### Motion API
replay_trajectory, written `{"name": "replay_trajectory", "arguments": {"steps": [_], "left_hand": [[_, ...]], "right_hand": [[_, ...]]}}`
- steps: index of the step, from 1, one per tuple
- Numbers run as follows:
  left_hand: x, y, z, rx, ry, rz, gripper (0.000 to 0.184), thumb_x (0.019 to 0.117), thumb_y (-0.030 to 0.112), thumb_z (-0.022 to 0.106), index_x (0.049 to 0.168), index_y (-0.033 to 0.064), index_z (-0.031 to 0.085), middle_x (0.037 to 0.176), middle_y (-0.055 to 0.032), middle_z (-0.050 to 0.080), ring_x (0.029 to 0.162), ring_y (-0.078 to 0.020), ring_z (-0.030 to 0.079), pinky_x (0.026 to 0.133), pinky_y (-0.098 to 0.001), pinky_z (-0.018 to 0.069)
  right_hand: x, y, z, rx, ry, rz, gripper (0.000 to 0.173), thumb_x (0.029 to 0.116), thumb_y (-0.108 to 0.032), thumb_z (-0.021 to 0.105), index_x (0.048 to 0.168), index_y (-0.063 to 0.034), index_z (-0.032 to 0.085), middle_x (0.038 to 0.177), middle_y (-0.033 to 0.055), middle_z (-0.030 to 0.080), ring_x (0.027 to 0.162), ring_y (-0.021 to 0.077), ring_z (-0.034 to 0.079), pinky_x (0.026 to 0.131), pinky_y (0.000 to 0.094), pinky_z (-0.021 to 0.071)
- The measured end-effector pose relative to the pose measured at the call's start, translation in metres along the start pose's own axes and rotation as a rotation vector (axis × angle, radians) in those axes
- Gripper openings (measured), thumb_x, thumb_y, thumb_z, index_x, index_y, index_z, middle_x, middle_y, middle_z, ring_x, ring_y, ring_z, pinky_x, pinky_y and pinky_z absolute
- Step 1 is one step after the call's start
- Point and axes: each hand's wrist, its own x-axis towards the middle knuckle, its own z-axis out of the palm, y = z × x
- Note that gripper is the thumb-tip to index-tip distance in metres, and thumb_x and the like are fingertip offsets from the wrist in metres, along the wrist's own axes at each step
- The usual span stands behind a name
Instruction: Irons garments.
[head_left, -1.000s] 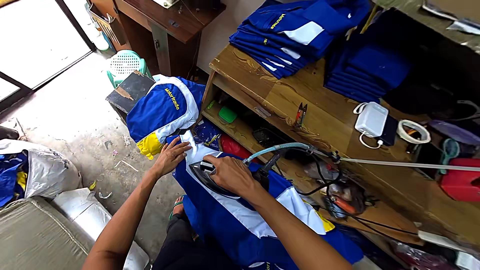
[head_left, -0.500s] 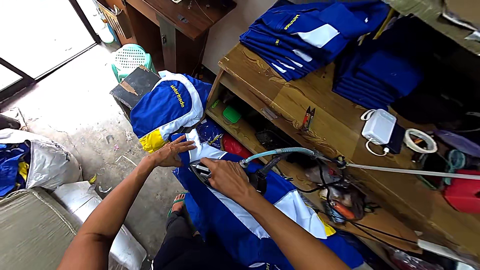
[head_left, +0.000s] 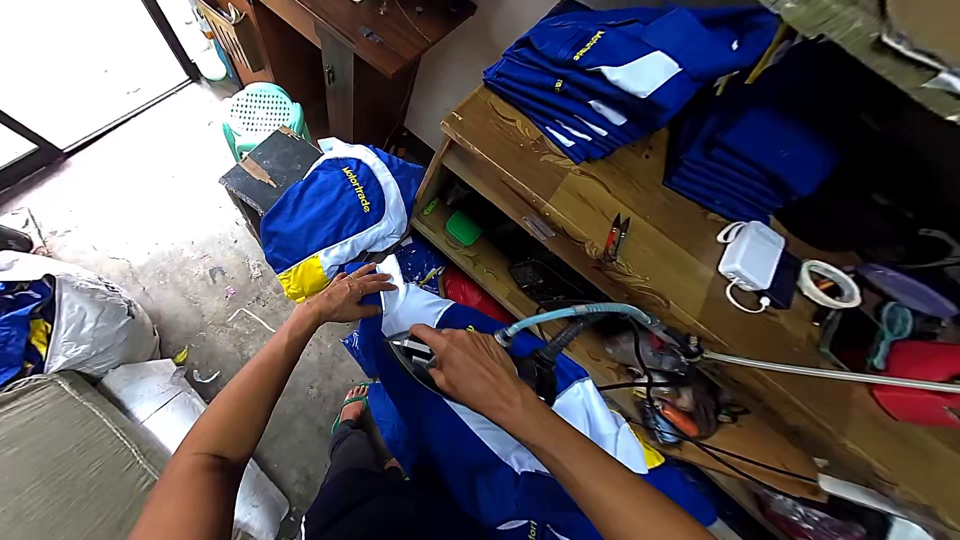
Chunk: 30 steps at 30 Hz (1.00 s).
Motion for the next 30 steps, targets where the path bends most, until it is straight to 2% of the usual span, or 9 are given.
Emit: {"name": "replay_trajectory", "arguments": {"steps": [5, 8, 10, 13, 16, 20, 25, 27, 30], "left_hand": [[0.004, -0.001, -0.004, -0.026, -0.001, -0.039, 0.044, 0.1047, 0.035, 0.051, 0.149, 0.0316, 0.055, 0.163, 0.0072, 0.041, 0.159, -0.0266, 0.015, 0.118, -0.0707, 0.017], [0.003, 0.006, -0.002, -0.025, 0.019, -0.085, 0.044, 0.1037, 0.044, 0.051, 0.145, 0.0333, 0.059, 0.162, 0.0048, 0.043, 0.159, -0.0269, 0.017, 0.118, -0.073, 0.0137], [0.004, 0.018, 0.003, 0.004, 0.122, -0.134, 0.042, 0.104, 0.047, 0.05, 0.139, 0.03, 0.064, 0.16, 0.0007, 0.046, 0.157, -0.0287, 0.022, 0.118, -0.0737, 0.0117], [0.006, 0.044, 0.025, 0.098, 0.407, -0.137, 0.039, 0.1051, 0.038, 0.047, 0.13, 0.0203, 0.07, 0.155, -0.0024, 0.052, 0.154, -0.0292, 0.031, 0.121, -0.069, 0.0156], [0.0, 0.052, 0.052, 0.183, 0.482, -0.103, 0.044, 0.1083, 0.042, 0.037, 0.141, 0.0269, 0.063, 0.157, 0.0028, 0.05, 0.155, -0.0304, 0.029, 0.121, -0.0705, 0.013], [-0.015, 0.03, 0.077, 0.177, 0.489, -0.15, 0.052, 0.1097, 0.048, 0.026, 0.155, 0.0327, 0.047, 0.164, 0.0041, 0.04, 0.157, -0.035, 0.023, 0.118, -0.076, 0.0109], [-0.015, 0.022, 0.066, 0.115, 0.437, -0.187, 0.051, 0.1102, 0.048, 0.024, 0.153, 0.0381, 0.049, 0.163, 0.008, 0.041, 0.158, -0.03, 0.021, 0.12, -0.0734, 0.006], [-0.014, 0.027, 0.061, 0.126, 0.485, -0.196, 0.047, 0.1098, 0.045, 0.03, 0.145, 0.035, 0.059, 0.157, 0.007, 0.051, 0.155, -0.0293, 0.029, 0.12, -0.0712, 0.011], [0.002, 0.041, 0.052, 0.207, 0.645, -0.174, 0.04, 0.1058, 0.038, 0.043, 0.122, 0.02, 0.074, 0.136, -0.0004, 0.068, 0.141, -0.0282, 0.051, 0.119, -0.0642, 0.0242]], "right_hand": [[0.04, -0.014, -0.003, -0.018, -0.037, 0.034, 0.038, 0.0943, -0.013, 0.057, 0.132, -0.0171, 0.058, 0.097, 0.0188, 0.071, 0.09, 0.0404, 0.07, 0.071, 0.0578, 0.0509], [0.031, -0.022, 0.006, -0.023, -0.078, -0.024, 0.037, 0.0945, -0.012, 0.058, 0.132, -0.0156, 0.059, 0.096, 0.0202, 0.071, 0.088, 0.0422, 0.07, 0.071, 0.0589, 0.0513], [0.014, -0.021, 0.016, -0.013, -0.1, -0.087, 0.037, 0.0943, -0.012, 0.06, 0.131, -0.0163, 0.06, 0.092, 0.0204, 0.07, 0.085, 0.0428, 0.07, 0.068, 0.0597, 0.0514], [-0.012, -0.007, 0.023, 0.033, -0.172, -0.084, 0.041, 0.0928, -0.015, 0.063, 0.134, -0.021, 0.06, 0.092, 0.0184, 0.071, 0.084, 0.0411, 0.07, 0.069, 0.0594, 0.0519], [-0.029, 0.013, 0.021, 0.123, -0.156, 0.017, 0.046, 0.0907, -0.018, 0.064, 0.136, -0.0255, 0.06, 0.092, 0.017, 0.071, 0.086, 0.04, 0.07, 0.07, 0.0592, 0.052], [-0.019, 0.037, 0.009, 0.191, 0.002, 0.139, 0.046, 0.0913, -0.023, 0.064, 0.137, -0.0236, 0.061, 0.096, 0.0173, 0.072, 0.088, 0.0401, 0.07, 0.072, 0.0606, 0.053], [0.03, 0.047, 0.004, 0.182, 0.108, 0.182, 0.044, 0.0931, -0.023, 0.062, 0.137, -0.0243, 0.062, 0.103, 0.0172, 0.073, 0.096, 0.0397, 0.07, 0.078, 0.0613, 0.053], [0.028, 0.034, 0.009, 0.139, 0.053, 0.115, 0.045, 0.0924, -0.021, 0.062, 0.137, -0.024, 0.061, 0.101, 0.0188, 0.072, 0.094, 0.0418, 0.07, 0.075, 0.0621, 0.0523], [-0.006, 0.007, 0.031, 0.097, -0.015, -0.034, 0.043, 0.0919, -0.015, 0.065, 0.134, -0.0224, 0.062, 0.091, 0.0205, 0.07, 0.083, 0.0436, 0.069, 0.067, 0.0614, 0.0522]]}}
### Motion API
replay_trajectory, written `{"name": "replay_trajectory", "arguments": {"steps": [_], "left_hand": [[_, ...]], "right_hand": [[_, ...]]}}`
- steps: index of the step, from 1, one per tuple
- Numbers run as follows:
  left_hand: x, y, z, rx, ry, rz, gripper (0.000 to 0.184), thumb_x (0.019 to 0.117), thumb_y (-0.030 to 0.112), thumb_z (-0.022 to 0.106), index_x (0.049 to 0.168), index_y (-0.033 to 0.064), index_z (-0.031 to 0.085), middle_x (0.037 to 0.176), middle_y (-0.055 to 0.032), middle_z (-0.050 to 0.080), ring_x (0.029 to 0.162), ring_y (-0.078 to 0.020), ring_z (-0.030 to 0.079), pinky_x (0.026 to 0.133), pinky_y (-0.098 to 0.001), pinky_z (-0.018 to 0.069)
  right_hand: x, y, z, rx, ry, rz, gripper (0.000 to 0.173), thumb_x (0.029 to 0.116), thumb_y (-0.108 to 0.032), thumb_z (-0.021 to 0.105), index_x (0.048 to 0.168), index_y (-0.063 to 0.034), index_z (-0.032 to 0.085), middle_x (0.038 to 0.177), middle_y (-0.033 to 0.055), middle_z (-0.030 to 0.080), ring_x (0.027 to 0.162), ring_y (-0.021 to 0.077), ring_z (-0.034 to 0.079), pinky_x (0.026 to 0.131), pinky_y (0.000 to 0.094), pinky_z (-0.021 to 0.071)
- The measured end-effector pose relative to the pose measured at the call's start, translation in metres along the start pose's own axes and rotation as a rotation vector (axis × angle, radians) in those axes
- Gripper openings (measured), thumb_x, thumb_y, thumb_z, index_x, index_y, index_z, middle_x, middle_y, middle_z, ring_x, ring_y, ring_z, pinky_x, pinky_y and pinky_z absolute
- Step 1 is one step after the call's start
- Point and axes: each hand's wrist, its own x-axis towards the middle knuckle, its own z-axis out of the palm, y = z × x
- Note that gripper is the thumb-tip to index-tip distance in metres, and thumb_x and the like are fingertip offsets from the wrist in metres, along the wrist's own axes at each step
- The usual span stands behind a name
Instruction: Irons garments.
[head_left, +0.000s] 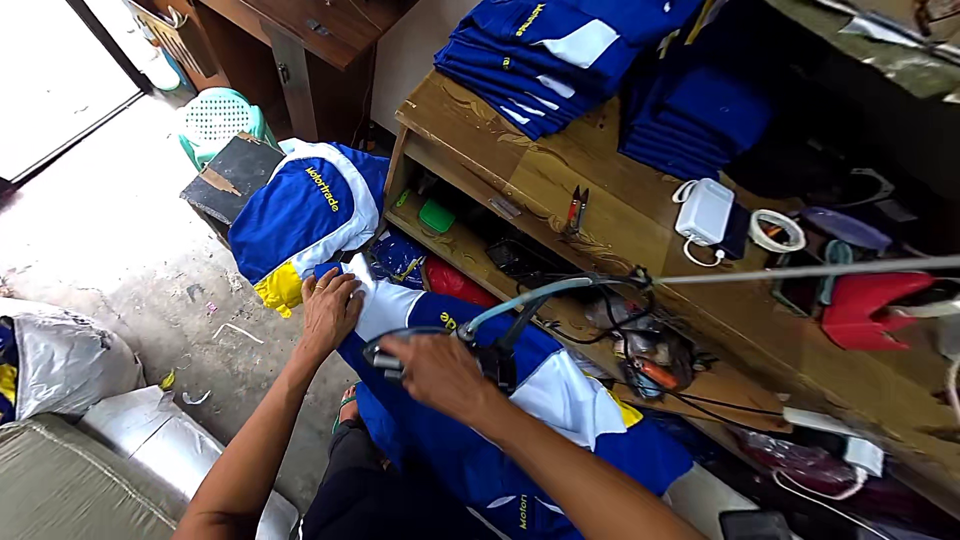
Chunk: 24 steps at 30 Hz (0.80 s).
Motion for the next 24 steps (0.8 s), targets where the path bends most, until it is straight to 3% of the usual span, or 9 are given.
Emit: {"name": "replay_trajectory", "arguments": {"steps": [2, 5, 7, 9, 11, 14, 20, 22, 24], "left_hand": [[0.026, 0.014, 0.0, 0.022, -0.028, 0.038, 0.039, 0.1054, 0.035, 0.045, 0.125, 0.015, 0.072, 0.135, -0.0048, 0.068, 0.14, -0.0293, 0.051, 0.119, -0.0642, 0.0245], [0.071, 0.036, 0.001, 0.095, -0.358, -0.032, 0.05, 0.1065, 0.047, 0.045, 0.138, 0.0141, 0.065, 0.137, -0.0119, 0.066, 0.139, -0.0342, 0.051, 0.12, -0.0714, 0.0146], [0.096, 0.041, 0.005, 0.109, -0.65, -0.121, 0.05, 0.1046, 0.049, 0.049, 0.126, 0.0087, 0.07, 0.13, -0.0196, 0.067, 0.131, -0.0409, 0.057, 0.113, -0.0746, 0.0244], [0.107, 0.029, 0.009, -0.003, -0.757, -0.107, 0.04, 0.1041, 0.038, 0.056, 0.11, 0.0029, 0.073, 0.119, -0.0233, 0.069, 0.119, -0.043, 0.062, 0.101, -0.0721, 0.0407], [0.105, 0.014, 0.003, -0.093, -0.678, -0.056, 0.028, 0.1022, 0.027, 0.061, 0.098, 0.0008, 0.071, 0.109, -0.022, 0.069, 0.108, -0.0412, 0.065, 0.093, -0.069, 0.0456], [0.085, 0.002, -0.019, -0.076, -0.479, -0.042, 0.025, 0.1031, 0.022, 0.059, 0.102, -0.0004, 0.07, 0.109, -0.0215, 0.069, 0.11, -0.0406, 0.064, 0.1, -0.066, 0.0446], [0.048, -0.021, -0.029, -0.015, -0.156, -0.056, 0.026, 0.1003, 0.023, 0.061, 0.109, 0.0008, 0.072, 0.122, -0.0237, 0.065, 0.122, -0.044, 0.058, 0.106, -0.0653, 0.0412], [0.043, -0.011, -0.019, -0.067, -0.111, 0.03, 0.027, 0.1025, 0.023, 0.055, 0.114, 0.0068, 0.073, 0.132, -0.015, 0.066, 0.132, -0.0365, 0.055, 0.114, -0.0639, 0.0357], [0.04, -0.006, -0.007, -0.096, -0.175, 0.075, 0.039, 0.108, 0.034, 0.042, 0.122, 0.0156, 0.073, 0.135, -0.0036, 0.068, 0.14, -0.028, 0.052, 0.119, -0.0676, 0.0225]], "right_hand": [[-0.024, -0.008, 0.016, 0.003, -0.026, -0.092, 0.039, 0.0925, -0.014, 0.065, 0.131, -0.0208, 0.064, 0.083, 0.0193, 0.069, 0.075, 0.042, 0.069, 0.064, 0.0595, 0.0521], [-0.047, -0.001, 0.028, 0.055, -0.147, -0.113, 0.042, 0.0911, -0.014, 0.066, 0.132, -0.0222, 0.062, 0.085, 0.0175, 0.07, 0.078, 0.0402, 0.07, 0.065, 0.0586, 0.0522], [-0.062, 0.012, 0.03, 0.121, -0.179, -0.058, 0.045, 0.0905, -0.016, 0.067, 0.134, -0.024, 0.061, 0.087, 0.017, 0.07, 0.082, 0.0399, 0.07, 0.068, 0.0594, 0.0526], [-0.083, 0.03, 0.032, 0.211, -0.111, 0.031, 0.042, 0.0917, -0.029, 0.07, 0.133, -0.0246, 0.062, 0.089, 0.0155, 0.072, 0.083, 0.0384, 0.071, 0.07, 0.0595, 0.0541], [-0.102, 0.046, 0.027, 0.323, -0.025, 0.151, 0.051, 0.0913, -0.051, 0.071, 0.133, -0.0233, 0.063, 0.092, 0.0136, 0.074, 0.085, 0.0353, 0.072, 0.073, 0.0591, 0.0562], [-0.118, 0.066, 0.013, 0.422, 0.104, 0.285, 0.067, 0.0908, -0.071, 0.06, 0.136, -0.0219, 0.061, 0.088, 0.0098, 0.072, 0.079, 0.0292, 0.071, 0.07, 0.054, 0.0568], [-0.078, 0.079, -0.015, 0.336, 0.174, 0.283, 0.06, 0.1006, -0.067, 0.043, 0.137, -0.0223, 0.06, 0.093, 0.012, 0.071, 0.087, 0.0323, 0.071, 0.074, 0.0561, 0.0546], [-0.048, 0.074, -0.024, 0.323, 0.167, 0.225, 0.059, 0.1012, -0.065, 0.043, 0.136, -0.0207, 0.061, 0.096, 0.0125, 0.072, 0.09, 0.0324, 0.071, 0.077, 0.0561, 0.0546], [-0.016, 0.065, -0.03, 0.331, 0.169, 0.185, 0.059, 0.102, -0.063, 0.043, 0.134, -0.0178, 0.062, 0.1, 0.0139, 0.072, 0.093, 0.0329, 0.071, 0.08, 0.0565, 0.0542]]}}
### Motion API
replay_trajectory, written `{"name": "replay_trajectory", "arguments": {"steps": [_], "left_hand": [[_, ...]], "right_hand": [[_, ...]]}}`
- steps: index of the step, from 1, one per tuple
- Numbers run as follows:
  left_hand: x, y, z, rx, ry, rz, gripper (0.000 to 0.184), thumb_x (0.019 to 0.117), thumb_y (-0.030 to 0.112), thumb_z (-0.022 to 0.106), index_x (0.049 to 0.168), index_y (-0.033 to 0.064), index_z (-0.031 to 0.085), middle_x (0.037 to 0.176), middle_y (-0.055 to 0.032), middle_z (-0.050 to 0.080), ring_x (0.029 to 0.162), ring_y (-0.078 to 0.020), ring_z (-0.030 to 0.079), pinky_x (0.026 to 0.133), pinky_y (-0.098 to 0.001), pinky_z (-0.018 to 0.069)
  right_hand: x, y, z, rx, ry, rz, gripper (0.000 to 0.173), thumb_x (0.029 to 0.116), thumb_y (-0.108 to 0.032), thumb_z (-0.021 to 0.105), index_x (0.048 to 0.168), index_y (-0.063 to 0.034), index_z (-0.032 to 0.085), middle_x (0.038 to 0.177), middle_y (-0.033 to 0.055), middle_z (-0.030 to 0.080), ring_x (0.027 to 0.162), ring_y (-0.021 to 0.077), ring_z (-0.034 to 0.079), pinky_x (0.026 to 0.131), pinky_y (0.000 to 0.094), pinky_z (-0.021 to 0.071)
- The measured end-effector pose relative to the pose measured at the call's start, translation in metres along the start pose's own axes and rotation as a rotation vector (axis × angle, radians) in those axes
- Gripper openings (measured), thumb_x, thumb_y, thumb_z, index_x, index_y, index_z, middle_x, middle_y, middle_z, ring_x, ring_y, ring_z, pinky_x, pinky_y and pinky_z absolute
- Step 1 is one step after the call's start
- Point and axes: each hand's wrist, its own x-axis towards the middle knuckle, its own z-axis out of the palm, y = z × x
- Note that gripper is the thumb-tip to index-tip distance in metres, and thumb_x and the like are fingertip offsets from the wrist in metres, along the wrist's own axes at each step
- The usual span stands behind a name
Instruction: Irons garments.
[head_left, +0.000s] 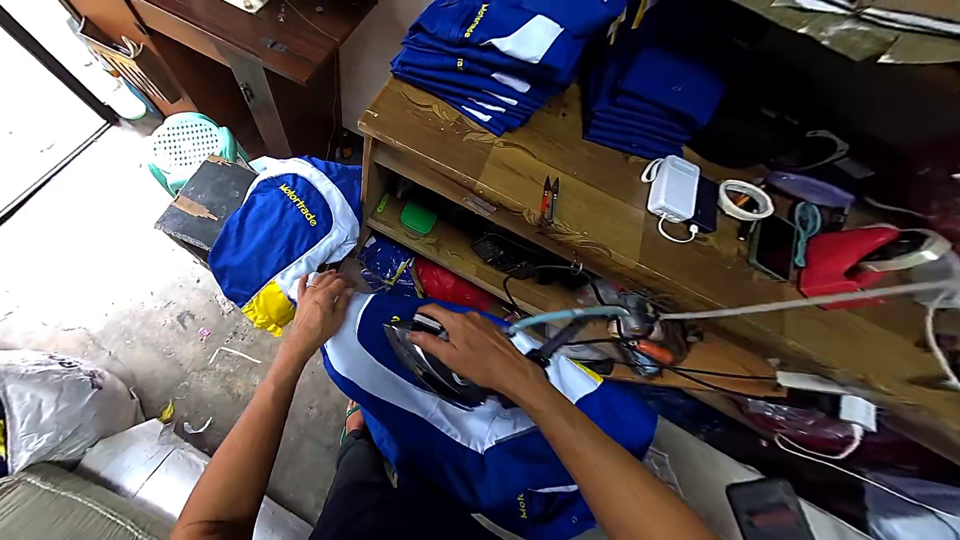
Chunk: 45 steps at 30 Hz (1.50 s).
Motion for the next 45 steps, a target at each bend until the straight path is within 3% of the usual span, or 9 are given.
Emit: {"name": "replay_trajectory", "arguments": {"steps": [3, 8, 16, 19, 25, 32, 36, 41, 45], "left_hand": [[-0.001, -0.012, 0.006, 0.028, -0.143, -0.082, 0.052, 0.1101, 0.046, 0.029, 0.132, 0.0218, 0.07, 0.142, 0.0011, 0.065, 0.146, -0.0256, 0.045, 0.121, -0.0711, 0.0079], [-0.001, -0.025, 0.008, 0.029, -0.155, -0.107, 0.052, 0.11, 0.045, 0.03, 0.129, 0.0197, 0.071, 0.138, -0.003, 0.066, 0.144, -0.0264, 0.047, 0.121, -0.0685, 0.0124], [0.009, 0.007, 0.002, 0.135, -0.125, -0.192, 0.047, 0.1086, 0.04, 0.037, 0.122, 0.0125, 0.074, 0.136, -0.0075, 0.067, 0.143, -0.0296, 0.049, 0.12, -0.0726, 0.0108], [0.006, 0.03, 0.016, 0.114, -0.003, -0.032, 0.042, 0.1077, 0.034, 0.04, 0.123, 0.0127, 0.074, 0.137, -0.0056, 0.068, 0.142, -0.0304, 0.05, 0.12, -0.0717, 0.0135], [0.001, 0.011, 0.028, 0.105, -0.106, 0.002, 0.053, 0.1105, 0.043, 0.029, 0.126, 0.0155, 0.072, 0.133, -0.0042, 0.07, 0.14, -0.0274, 0.053, 0.122, -0.0697, 0.0092], [0.004, -0.001, 0.025, 0.1, -0.126, -0.016, 0.059, 0.1107, 0.044, 0.024, 0.122, 0.0113, 0.072, 0.129, -0.0091, 0.071, 0.136, -0.0273, 0.056, 0.124, -0.0648, 0.0095], [0.009, -0.003, 0.021, 0.149, -0.175, -0.021, 0.064, 0.1106, 0.046, 0.021, 0.122, 0.0092, 0.072, 0.127, -0.0109, 0.071, 0.135, -0.0294, 0.056, 0.124, -0.0634, 0.0104], [0.014, 0.0, 0.02, 0.178, -0.255, -0.079, 0.066, 0.11, 0.05, 0.019, 0.125, 0.0122, 0.071, 0.13, -0.0089, 0.07, 0.136, -0.0275, 0.055, 0.125, -0.0605, 0.011], [0.025, 0.009, 0.018, 0.088, -0.243, -0.154, 0.05, 0.107, 0.049, 0.042, 0.114, 0.0135, 0.076, 0.119, -0.0079, 0.074, 0.125, -0.027, 0.062, 0.123, -0.059, 0.0161]], "right_hand": [[0.045, -0.021, 0.006, 0.007, 0.03, 0.031, 0.059, 0.1025, -0.062, 0.045, 0.132, -0.0145, 0.064, 0.103, 0.0166, 0.072, 0.099, 0.035, 0.07, 0.085, 0.0585, 0.0533], [0.085, -0.023, 0.004, -0.07, 0.12, -0.004, 0.047, 0.0949, -0.053, 0.067, 0.123, -0.0147, 0.066, 0.092, 0.013, 0.072, 0.087, 0.0327, 0.071, 0.074, 0.0571, 0.056], [-0.024, -0.022, 0.056, -0.292, -0.127, -0.214, 0.034, 0.0901, -0.015, 0.066, 0.124, -0.017, 0.065, 0.085, 0.0182, 0.069, 0.077, 0.0413, 0.069, 0.064, 0.0587, 0.0523], [-0.052, -0.005, 0.065, -0.316, -0.156, -0.236, 0.036, 0.0885, -0.014, 0.068, 0.124, -0.0171, 0.065, 0.081, 0.0163, 0.067, 0.071, 0.0383, 0.069, 0.06, 0.0552, 0.052], [-0.053, 0.016, 0.029, -0.096, -0.088, 0.053, 0.045, 0.0897, -0.023, 0.066, 0.134, -0.0215, 0.063, 0.089, 0.0163, 0.072, 0.084, 0.0387, 0.07, 0.069, 0.0589, 0.0529], [0.032, 0.007, 0.01, -0.057, 0.124, 0.197, 0.036, 0.0943, -0.024, 0.064, 0.13, -0.0181, 0.066, 0.099, 0.0177, 0.072, 0.095, 0.039, 0.07, 0.078, 0.0613, 0.0531], [0.046, 0.007, 0.01, -0.164, 0.085, 0.012, 0.036, 0.0885, -0.021, 0.067, 0.125, -0.0209, 0.067, 0.09, 0.0141, 0.071, 0.084, 0.0367, 0.07, 0.068, 0.0593, 0.0529], [-0.012, -0.015, 0.051, -0.262, -0.13, -0.189, 0.036, 0.0895, -0.015, 0.066, 0.126, -0.0186, 0.064, 0.088, 0.0179, 0.07, 0.081, 0.0417, 0.069, 0.066, 0.0606, 0.0519], [-0.056, -0.006, 0.069, -0.314, -0.162, -0.284, 0.033, 0.0882, -0.012, 0.067, 0.121, -0.017, 0.065, 0.077, 0.0152, 0.066, 0.069, 0.0376, 0.068, 0.058, 0.0543, 0.0516]]}}
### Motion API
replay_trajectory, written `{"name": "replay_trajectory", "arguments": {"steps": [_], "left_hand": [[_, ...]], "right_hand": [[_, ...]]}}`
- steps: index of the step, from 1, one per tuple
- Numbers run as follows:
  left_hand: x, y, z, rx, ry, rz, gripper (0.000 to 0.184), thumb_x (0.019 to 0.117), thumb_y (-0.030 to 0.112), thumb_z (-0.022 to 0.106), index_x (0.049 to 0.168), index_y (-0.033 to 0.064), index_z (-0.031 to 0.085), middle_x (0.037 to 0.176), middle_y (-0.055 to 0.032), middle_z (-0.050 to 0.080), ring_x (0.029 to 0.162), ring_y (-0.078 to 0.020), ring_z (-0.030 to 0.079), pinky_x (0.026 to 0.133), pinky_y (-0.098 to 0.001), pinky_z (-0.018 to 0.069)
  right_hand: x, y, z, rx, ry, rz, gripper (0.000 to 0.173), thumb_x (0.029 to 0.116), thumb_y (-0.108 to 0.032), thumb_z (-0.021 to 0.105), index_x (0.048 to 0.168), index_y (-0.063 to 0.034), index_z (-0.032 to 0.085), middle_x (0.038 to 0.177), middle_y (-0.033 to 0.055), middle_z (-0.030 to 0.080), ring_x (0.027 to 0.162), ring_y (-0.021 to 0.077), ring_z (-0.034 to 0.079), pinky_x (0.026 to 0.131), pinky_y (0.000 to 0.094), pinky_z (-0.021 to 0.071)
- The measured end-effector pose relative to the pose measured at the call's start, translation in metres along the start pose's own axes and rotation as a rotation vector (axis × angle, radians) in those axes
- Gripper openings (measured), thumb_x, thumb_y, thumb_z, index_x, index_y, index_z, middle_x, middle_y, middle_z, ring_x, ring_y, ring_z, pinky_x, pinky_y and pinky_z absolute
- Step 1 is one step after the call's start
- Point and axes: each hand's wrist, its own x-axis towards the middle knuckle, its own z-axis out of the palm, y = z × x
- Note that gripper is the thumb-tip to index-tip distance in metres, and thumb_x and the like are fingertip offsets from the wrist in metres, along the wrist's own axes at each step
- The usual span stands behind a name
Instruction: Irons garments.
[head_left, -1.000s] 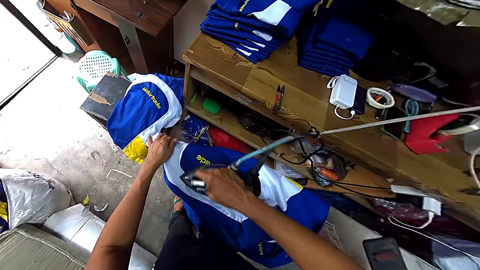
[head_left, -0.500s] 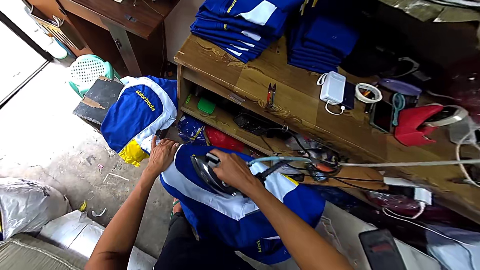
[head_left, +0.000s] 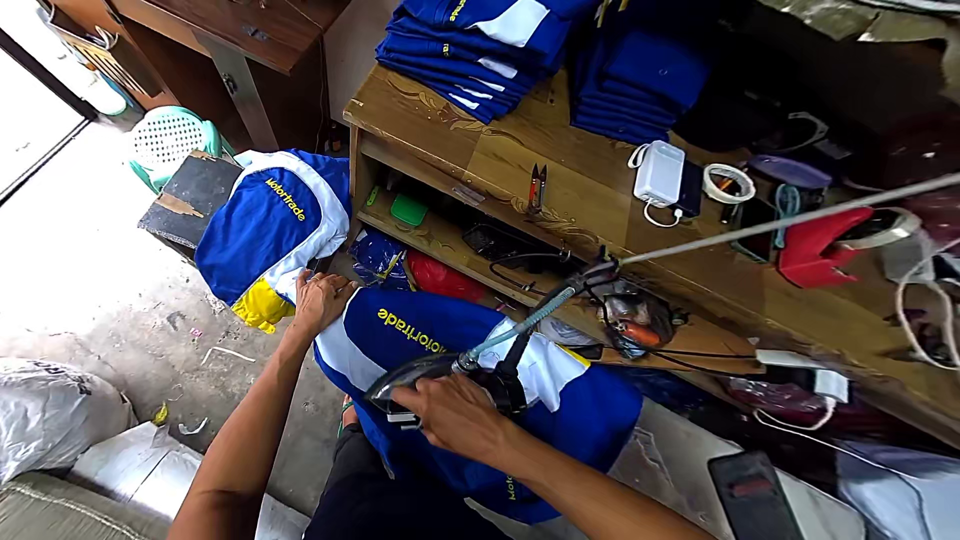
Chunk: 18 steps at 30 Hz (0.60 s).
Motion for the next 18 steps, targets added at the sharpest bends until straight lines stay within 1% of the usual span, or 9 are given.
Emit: {"name": "replay_trajectory", "arguments": {"steps": [2, 4, 7, 9, 11, 13, 15, 16, 18], "left_hand": [[0.003, 0.002, 0.001, -0.075, 0.057, 0.016, 0.038, 0.1048, 0.041, 0.052, 0.107, 0.0122, 0.077, 0.112, -0.008, 0.075, 0.119, -0.0273, 0.064, 0.121, -0.0596, 0.0195], [0.002, -0.001, -0.001, -0.109, 0.126, 0.041, 0.033, 0.104, 0.033, 0.055, 0.104, 0.0086, 0.077, 0.108, -0.0107, 0.075, 0.116, -0.03, 0.065, 0.119, -0.0609, 0.0248], [0.0, -0.014, -0.025, -0.126, 0.236, 0.024, 0.029, 0.104, 0.027, 0.057, 0.105, 0.0054, 0.077, 0.108, -0.0149, 0.075, 0.115, -0.0364, 0.065, 0.116, -0.0658, 0.0285], [0.001, -0.028, -0.036, -0.085, 0.284, -0.018, 0.026, 0.1031, 0.027, 0.06, 0.106, 0.0075, 0.077, 0.114, -0.0147, 0.073, 0.116, -0.0379, 0.063, 0.111, -0.0666, 0.0332], [0.002, -0.027, -0.037, -0.036, 0.336, -0.039, 0.021, 0.1008, 0.023, 0.063, 0.11, 0.0104, 0.076, 0.128, -0.0144, 0.068, 0.125, -0.0387, 0.058, 0.109, -0.0666, 0.0347], [-0.005, -0.011, -0.03, -0.044, 0.376, 0.02, 0.024, 0.1014, 0.021, 0.059, 0.116, 0.0081, 0.074, 0.136, -0.0174, 0.063, 0.131, -0.0399, 0.054, 0.112, -0.0667, 0.0341], [-0.021, 0.005, -0.012, -0.072, 0.405, 0.092, 0.033, 0.1059, 0.027, 0.049, 0.117, 0.0077, 0.074, 0.134, -0.0134, 0.066, 0.131, -0.0341, 0.057, 0.116, -0.0644, 0.0319], [-0.031, 0.009, -0.001, -0.08, 0.416, 0.099, 0.039, 0.1075, 0.033, 0.044, 0.119, 0.0105, 0.074, 0.135, -0.0099, 0.066, 0.134, -0.0316, 0.056, 0.118, -0.064, 0.0294], [-0.047, 0.001, 0.018, -0.047, 0.41, 0.069, 0.049, 0.1092, 0.045, 0.034, 0.132, 0.0193, 0.07, 0.145, -0.0043, 0.062, 0.143, -0.032, 0.048, 0.119, -0.0685, 0.0223]], "right_hand": [[-0.011, 0.013, -0.001, 0.073, -0.022, 0.049, 0.038, 0.0869, -0.013, 0.069, 0.124, -0.0191, 0.064, 0.081, 0.0145, 0.069, 0.073, 0.0371, 0.069, 0.061, 0.0556, 0.0521], [-0.025, 0.025, -0.009, 0.173, -0.009, 0.17, 0.042, 0.0872, -0.019, 0.068, 0.129, -0.0225, 0.064, 0.085, 0.0143, 0.071, 0.079, 0.0377, 0.07, 0.065, 0.0579, 0.0529], [-0.044, 0.034, -0.03, 0.274, 0.078, 0.358, 0.044, 0.0864, -0.024, 0.07, 0.13, -0.0239, 0.065, 0.086, 0.0146, 0.072, 0.08, 0.0379, 0.071, 0.067, 0.0596, 0.0532], [-0.045, 0.038, -0.04, 0.303, 0.147, 0.417, 0.044, 0.0875, -0.026, 0.069, 0.131, -0.023, 0.066, 0.087, 0.0142, 0.072, 0.08, 0.0369, 0.071, 0.067, 0.0592, 0.0532], [-0.032, 0.041, -0.05, 0.283, 0.176, 0.428, 0.042, 0.0892, -0.029, 0.068, 0.131, -0.0231, 0.065, 0.089, 0.0131, 0.073, 0.082, 0.0357, 0.071, 0.069, 0.0583, 0.0534], [-0.009, 0.043, -0.06, 0.255, 0.17, 0.415, 0.041, 0.091, -0.029, 0.067, 0.132, -0.0212, 0.064, 0.094, 0.0147, 0.073, 0.088, 0.0371, 0.071, 0.072, 0.06, 0.0534], [0.02, 0.047, -0.064, 0.236, 0.167, 0.399, 0.04, 0.0926, -0.026, 0.065, 0.132, -0.0192, 0.064, 0.099, 0.0161, 0.072, 0.093, 0.0382, 0.07, 0.077, 0.0604, 0.0534], [0.036, 0.05, -0.064, 0.224, 0.176, 0.396, 0.039, 0.0931, -0.025, 0.064, 0.131, -0.0186, 0.064, 0.1, 0.0166, 0.072, 0.095, 0.0384, 0.07, 0.078, 0.0605, 0.0534], [0.065, 0.061, -0.063, 0.21, 0.208, 0.403, 0.035, 0.0942, -0.024, 0.064, 0.128, -0.0175, 0.066, 0.097, 0.0171, 0.072, 0.093, 0.0389, 0.07, 0.077, 0.0608, 0.0532]]}}
